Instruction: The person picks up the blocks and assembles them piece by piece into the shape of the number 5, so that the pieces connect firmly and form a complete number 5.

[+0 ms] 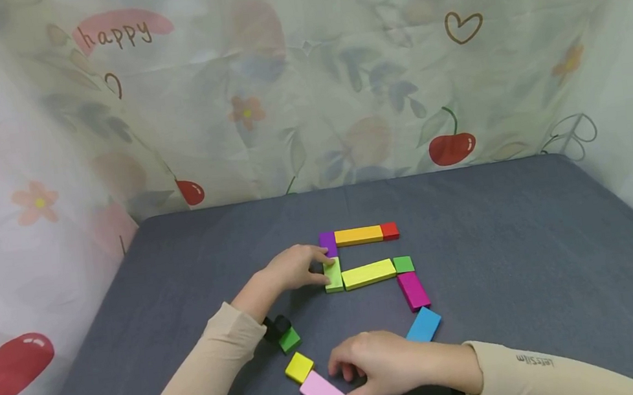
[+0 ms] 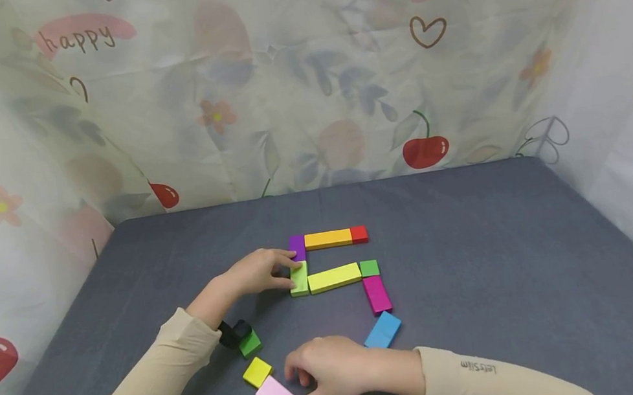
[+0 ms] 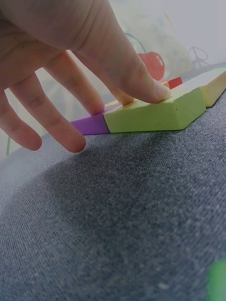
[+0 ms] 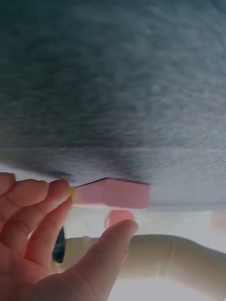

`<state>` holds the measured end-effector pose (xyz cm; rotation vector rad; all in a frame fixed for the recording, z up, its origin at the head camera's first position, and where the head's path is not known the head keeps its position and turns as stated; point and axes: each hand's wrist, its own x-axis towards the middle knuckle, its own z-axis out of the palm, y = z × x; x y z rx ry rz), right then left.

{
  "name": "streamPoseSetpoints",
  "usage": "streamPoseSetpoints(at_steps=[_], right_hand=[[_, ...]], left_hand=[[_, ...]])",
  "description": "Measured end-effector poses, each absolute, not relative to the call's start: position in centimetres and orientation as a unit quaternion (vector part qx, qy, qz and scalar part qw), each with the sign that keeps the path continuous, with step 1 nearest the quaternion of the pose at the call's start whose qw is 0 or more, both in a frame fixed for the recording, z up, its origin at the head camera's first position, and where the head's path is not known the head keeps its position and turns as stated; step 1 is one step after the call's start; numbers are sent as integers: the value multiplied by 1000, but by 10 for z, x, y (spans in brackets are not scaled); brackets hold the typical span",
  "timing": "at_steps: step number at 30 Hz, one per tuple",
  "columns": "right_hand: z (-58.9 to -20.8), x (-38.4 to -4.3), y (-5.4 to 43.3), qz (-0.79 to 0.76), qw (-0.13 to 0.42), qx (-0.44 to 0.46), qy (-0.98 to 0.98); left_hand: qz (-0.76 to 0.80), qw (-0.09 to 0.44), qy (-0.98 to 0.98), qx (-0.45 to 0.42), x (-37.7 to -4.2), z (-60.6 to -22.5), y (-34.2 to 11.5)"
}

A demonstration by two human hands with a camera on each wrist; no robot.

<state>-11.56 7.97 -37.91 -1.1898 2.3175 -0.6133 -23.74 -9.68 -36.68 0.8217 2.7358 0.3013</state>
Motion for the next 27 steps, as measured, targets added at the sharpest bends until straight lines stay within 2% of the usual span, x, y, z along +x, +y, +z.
streamPoseSetpoints(at_steps=[6, 14, 27], right_hand=[[-380, -109, 70, -187, 218, -422, 860], [-383, -99, 61, -149, 155, -421, 881], [-378, -100, 60, -135, 195, -387, 891]], left_hand=[[103, 137, 944, 283, -238, -368, -96], [102, 142, 945, 277, -238, -367, -95], [102, 143, 946, 271, -237, -366, -95]])
